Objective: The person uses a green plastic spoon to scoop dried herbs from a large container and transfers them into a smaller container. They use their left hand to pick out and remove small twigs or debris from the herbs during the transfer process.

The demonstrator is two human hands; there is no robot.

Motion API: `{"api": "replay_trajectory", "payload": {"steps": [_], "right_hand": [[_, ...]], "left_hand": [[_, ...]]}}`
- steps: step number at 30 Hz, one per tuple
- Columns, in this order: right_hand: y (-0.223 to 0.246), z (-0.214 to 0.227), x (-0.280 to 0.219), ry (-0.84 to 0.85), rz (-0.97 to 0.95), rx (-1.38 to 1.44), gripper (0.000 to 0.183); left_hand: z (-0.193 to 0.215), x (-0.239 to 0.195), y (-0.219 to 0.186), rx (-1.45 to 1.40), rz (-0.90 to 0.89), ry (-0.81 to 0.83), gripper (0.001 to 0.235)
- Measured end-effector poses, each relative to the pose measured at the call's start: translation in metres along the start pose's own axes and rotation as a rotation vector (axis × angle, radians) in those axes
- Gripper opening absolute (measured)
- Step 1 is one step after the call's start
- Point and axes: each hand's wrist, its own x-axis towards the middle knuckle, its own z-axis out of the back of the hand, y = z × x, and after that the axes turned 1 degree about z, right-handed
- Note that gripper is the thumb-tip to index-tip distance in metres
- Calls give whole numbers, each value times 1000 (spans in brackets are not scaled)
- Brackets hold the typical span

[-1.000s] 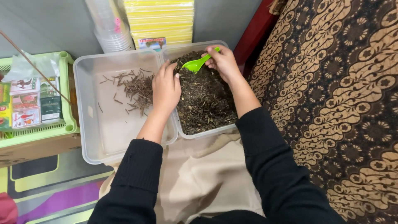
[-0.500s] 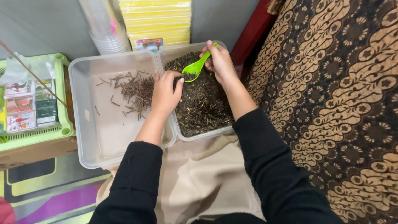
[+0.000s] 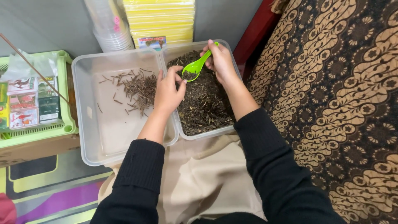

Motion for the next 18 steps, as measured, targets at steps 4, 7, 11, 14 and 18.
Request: {"api": "replay_trajectory", "payload": {"steps": [4, 7, 11, 14, 18], "right_hand": [[-5, 5, 5, -33, 13, 7, 28], [-25, 14, 21, -70, 128, 52, 33], [-35, 24, 33, -133, 156, 79, 33], [-44, 28, 38, -169, 171, 72, 33], [-44, 25, 35, -194, 192, 48, 33]], "left_hand": [[-3, 1, 4, 8, -5, -26, 30], [-11, -1, 15, 67, -26, -56, 27], [-14, 1, 17, 127, -39, -51, 21], [-13, 0, 17, 127, -29, -38, 20], [-9, -1, 11, 115, -36, -46, 13]]}}
